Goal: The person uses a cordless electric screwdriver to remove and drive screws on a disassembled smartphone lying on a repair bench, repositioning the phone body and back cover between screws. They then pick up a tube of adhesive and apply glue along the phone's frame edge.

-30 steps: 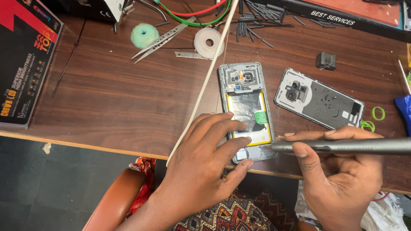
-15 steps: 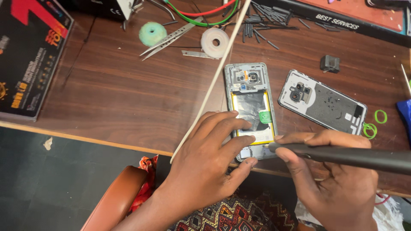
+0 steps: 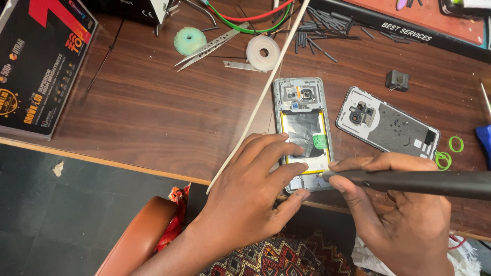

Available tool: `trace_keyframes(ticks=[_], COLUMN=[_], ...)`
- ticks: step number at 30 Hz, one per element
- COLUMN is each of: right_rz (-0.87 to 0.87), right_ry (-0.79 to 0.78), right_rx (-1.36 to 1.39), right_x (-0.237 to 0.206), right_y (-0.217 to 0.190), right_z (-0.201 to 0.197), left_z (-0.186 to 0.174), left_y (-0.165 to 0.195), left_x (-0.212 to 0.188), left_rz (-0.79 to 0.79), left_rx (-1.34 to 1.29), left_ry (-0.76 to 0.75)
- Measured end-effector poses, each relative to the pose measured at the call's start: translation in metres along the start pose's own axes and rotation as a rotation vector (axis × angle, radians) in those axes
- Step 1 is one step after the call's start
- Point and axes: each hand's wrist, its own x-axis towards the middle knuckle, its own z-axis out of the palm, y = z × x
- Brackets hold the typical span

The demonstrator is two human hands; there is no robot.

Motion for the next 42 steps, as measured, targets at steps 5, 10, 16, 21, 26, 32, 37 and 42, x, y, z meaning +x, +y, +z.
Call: trace_keyframes(ticks=[5,10,16,21,26,32,37,42], right_rz=[-0.01,-0.013,-0.082,-0.298,0.017,0.059,0.095,0.11], right_ry=[0.0,-0.013,-0.005,-0.053,0.304,0.534,0.508,0.574], right_rx=[0.015,0.081,-0.008,-0.22,0.215,0.369,0.347,0.48], right_x=[0.001,0.001,-0.001,0.001,0.013,0.033,0.029,0.029], right_y=[0.003,0.004,0.013,0.023,0.048,0.108,0.126,0.118], right_z=[-0.001,-0.002,-0.012,-0.033,-0.061,-0.09,-0.088,-0.094], left_z=[0.0,0.0,0.006,0.018,0.031,0.044,0.049,0.047], left_y=[0.001,0.003,0.009,0.015,0.019,0.023,0.029,0.039], left_x=[0.001,0.005,0.018,0.029,0.037,0.044,0.051,0.059], left_rz=[0.016,0.014,0.016,0.01,0.017,0.018,0.023,-0.022], left_rx=[0.01,0.005,-0.003,0.067,0.105,0.075,0.053,0.049], left_ry=[0.012,0.007,0.01,0.002,0.022,-0.004,-0.015,0.042])
